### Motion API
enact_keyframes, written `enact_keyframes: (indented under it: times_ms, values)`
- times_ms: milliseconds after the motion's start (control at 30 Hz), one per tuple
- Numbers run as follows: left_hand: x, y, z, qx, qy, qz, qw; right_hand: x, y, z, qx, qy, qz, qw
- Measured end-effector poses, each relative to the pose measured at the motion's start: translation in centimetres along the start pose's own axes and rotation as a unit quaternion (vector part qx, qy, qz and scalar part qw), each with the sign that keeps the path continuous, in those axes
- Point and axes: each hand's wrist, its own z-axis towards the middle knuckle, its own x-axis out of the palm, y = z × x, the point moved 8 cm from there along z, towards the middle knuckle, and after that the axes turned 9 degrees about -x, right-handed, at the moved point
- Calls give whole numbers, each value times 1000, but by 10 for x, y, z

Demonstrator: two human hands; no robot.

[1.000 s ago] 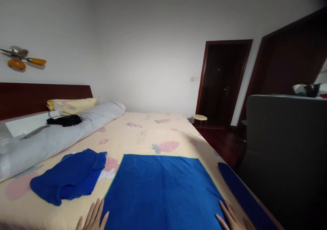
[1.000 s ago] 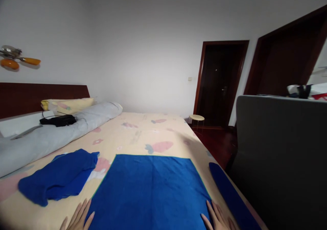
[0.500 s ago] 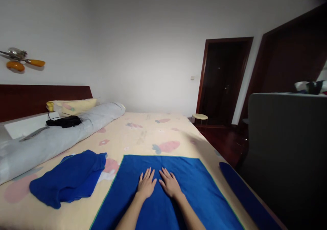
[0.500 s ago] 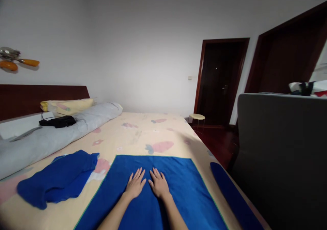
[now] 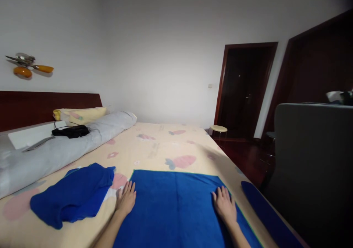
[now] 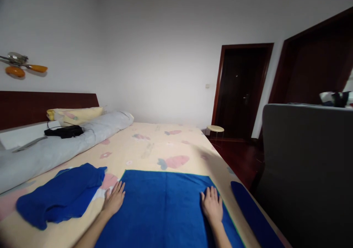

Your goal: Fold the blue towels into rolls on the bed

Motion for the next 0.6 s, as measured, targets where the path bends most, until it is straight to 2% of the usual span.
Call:
enact_keyframes:
  times_ms: [33,100,200,233,300,367,433,500,600]
  values:
    - [-2,-18,-5,22,-7,-9,1000,-2,23,-1,-30,-10,16,999]
    - [-4,-62,-18,87,-4,-48,995,-5,83,-5,-137,-8,78,988]
    - [-4,-128,-36,177,32,-107,978,-4,172,-17,-305,37,154,939]
    - [-4,-146,-40,197,41,-118,973,-3,193,-20,-338,48,161,926]
    - [-3,-168,-38,208,54,-127,968,0,217,-18,-370,62,166,912]
    - [0,-170,-26,185,60,-122,973,2,216,-7,-362,67,166,915]
    - [1,-155,-8,144,60,-110,982,3,193,9,-329,64,158,929]
    - [3,-129,11,104,58,-100,988,3,154,27,-274,60,142,949]
    - [4,-81,35,43,60,-83,994,7,81,46,-177,56,113,976]
